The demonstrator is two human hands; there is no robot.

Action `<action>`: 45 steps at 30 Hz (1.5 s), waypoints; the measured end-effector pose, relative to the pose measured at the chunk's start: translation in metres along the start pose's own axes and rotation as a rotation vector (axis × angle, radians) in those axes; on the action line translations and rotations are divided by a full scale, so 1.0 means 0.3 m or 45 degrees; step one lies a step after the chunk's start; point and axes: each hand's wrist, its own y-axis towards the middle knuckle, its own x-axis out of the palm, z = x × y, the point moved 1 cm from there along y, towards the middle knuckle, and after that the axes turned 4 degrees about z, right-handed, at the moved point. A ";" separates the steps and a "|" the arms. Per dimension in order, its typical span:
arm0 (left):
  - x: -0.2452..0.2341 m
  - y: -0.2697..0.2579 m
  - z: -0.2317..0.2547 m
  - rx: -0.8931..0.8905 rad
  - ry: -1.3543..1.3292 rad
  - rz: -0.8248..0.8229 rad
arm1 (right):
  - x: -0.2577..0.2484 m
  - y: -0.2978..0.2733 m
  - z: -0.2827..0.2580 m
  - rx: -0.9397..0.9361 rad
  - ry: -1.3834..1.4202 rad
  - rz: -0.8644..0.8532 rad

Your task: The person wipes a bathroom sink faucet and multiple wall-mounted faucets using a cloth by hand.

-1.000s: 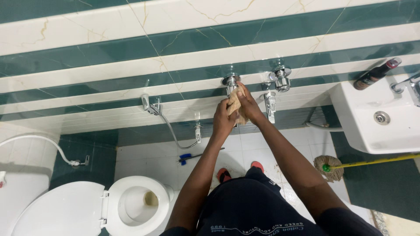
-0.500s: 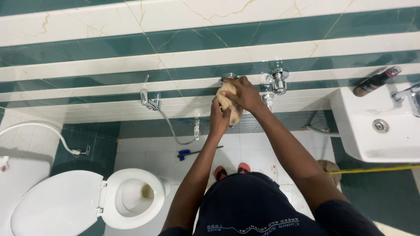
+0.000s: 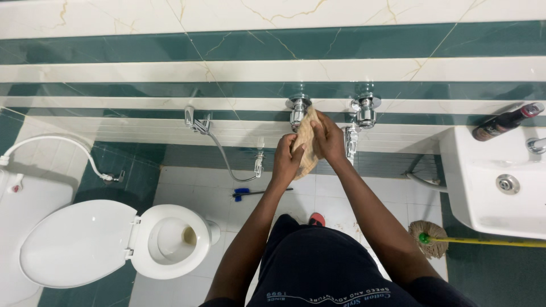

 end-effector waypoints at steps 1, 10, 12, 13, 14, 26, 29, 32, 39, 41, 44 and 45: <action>0.001 0.000 0.016 -0.008 -0.046 0.034 | -0.016 0.015 -0.059 0.002 -0.004 -0.004; -0.016 0.056 0.040 0.014 0.101 0.075 | 0.065 0.132 0.094 -0.028 0.101 -0.258; -0.030 0.044 0.045 -0.035 0.137 0.030 | 0.076 0.085 0.222 0.117 0.303 -0.289; -0.030 0.024 0.047 -0.089 0.169 -0.021 | 0.077 0.052 0.274 0.131 0.298 -0.296; -0.034 0.011 0.049 -0.099 0.170 -0.026 | 0.086 0.021 0.312 0.217 0.153 -0.386; -0.005 -0.033 0.140 0.415 0.298 0.091 | 0.122 0.076 0.008 0.944 1.594 -0.576; -0.031 -0.030 0.160 0.401 0.200 -0.016 | 0.034 0.043 -0.015 0.801 1.219 -0.550; -0.061 -0.033 0.179 0.361 0.052 -0.102 | -0.048 0.044 -0.090 0.578 0.688 -0.438; -0.015 0.061 0.133 0.281 0.025 0.134 | -0.018 0.164 -0.178 -0.166 -0.286 -0.340; 0.016 0.062 0.104 0.236 0.016 0.100 | -0.003 0.133 -0.115 -0.097 -0.143 -0.304; 0.039 0.034 0.073 0.130 0.033 0.048 | -0.013 0.123 -0.021 0.121 -0.163 -0.326; 0.036 0.024 0.063 0.179 0.077 -0.038 | -0.031 0.107 0.005 0.280 -0.323 -0.382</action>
